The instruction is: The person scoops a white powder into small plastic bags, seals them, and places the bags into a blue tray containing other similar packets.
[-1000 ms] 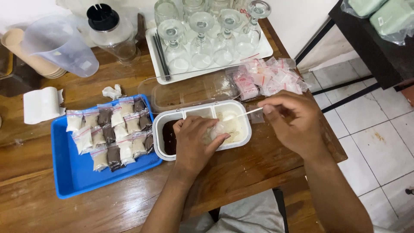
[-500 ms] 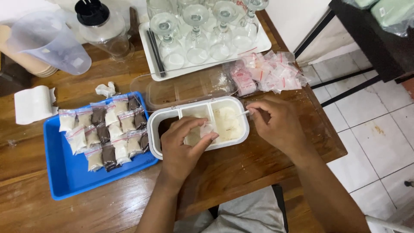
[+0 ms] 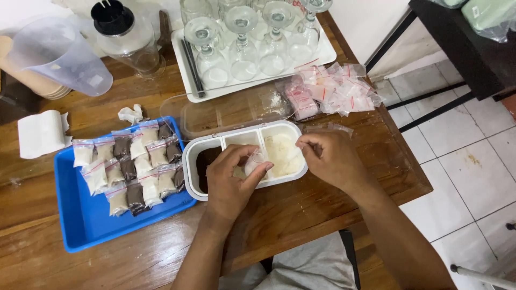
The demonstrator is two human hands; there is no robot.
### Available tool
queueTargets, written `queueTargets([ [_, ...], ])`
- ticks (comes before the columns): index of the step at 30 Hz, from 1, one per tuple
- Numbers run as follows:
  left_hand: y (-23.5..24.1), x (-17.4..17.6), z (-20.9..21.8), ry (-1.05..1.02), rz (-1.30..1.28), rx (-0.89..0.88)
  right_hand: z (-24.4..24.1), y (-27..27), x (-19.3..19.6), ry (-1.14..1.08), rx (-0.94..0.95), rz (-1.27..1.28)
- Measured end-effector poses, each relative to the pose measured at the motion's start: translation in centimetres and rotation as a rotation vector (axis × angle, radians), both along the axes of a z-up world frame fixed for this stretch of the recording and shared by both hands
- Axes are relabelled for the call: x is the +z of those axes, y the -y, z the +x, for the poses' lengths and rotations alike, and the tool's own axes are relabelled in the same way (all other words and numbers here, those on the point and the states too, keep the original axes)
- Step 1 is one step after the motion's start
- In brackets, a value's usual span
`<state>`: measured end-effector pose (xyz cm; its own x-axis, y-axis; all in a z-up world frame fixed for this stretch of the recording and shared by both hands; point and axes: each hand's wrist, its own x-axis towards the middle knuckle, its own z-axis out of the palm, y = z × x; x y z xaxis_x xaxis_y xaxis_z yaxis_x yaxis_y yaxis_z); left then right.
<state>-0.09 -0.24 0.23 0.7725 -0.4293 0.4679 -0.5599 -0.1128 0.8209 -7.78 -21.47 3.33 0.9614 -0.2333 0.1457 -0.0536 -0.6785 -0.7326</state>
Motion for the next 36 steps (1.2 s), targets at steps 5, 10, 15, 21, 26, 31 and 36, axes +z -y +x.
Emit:
queueTargets([
  [5, 0.2, -0.5, 0.1, 0.012, 0.013, -0.013, -0.2, -0.3, 0.5, -0.006, -0.014, 0.056],
  [10, 0.3, -0.6, 0.0, 0.035, 0.042, -0.04, -0.1, 0.5, 0.9, -0.053, -0.085, 0.112],
  [15, 0.5, -0.5, -0.1, 0.036, 0.081, -0.075, -0.8, 1.5, 0.5, -0.039, -0.15, 0.202],
  [21, 0.6, -1.3, 0.0, 0.059, 0.125, -0.076, -1.5, 2.5, 0.9, 0.11, -0.19, 0.239],
  [26, 0.8, -1.5, 0.2, 0.065, 0.119, -0.086, -1.4, 3.3, 2.0, 0.209, -0.142, 0.252],
  [31, 0.8, -1.5, 0.0, 0.049, 0.14, -0.078, -1.3, 2.0, 3.1, 0.251, -0.09, 0.28],
  [36, 0.8, -1.0, 0.0, 0.073, 0.145, -0.075, -0.8, 0.4, 3.7, 0.262, -0.075, 0.253],
])
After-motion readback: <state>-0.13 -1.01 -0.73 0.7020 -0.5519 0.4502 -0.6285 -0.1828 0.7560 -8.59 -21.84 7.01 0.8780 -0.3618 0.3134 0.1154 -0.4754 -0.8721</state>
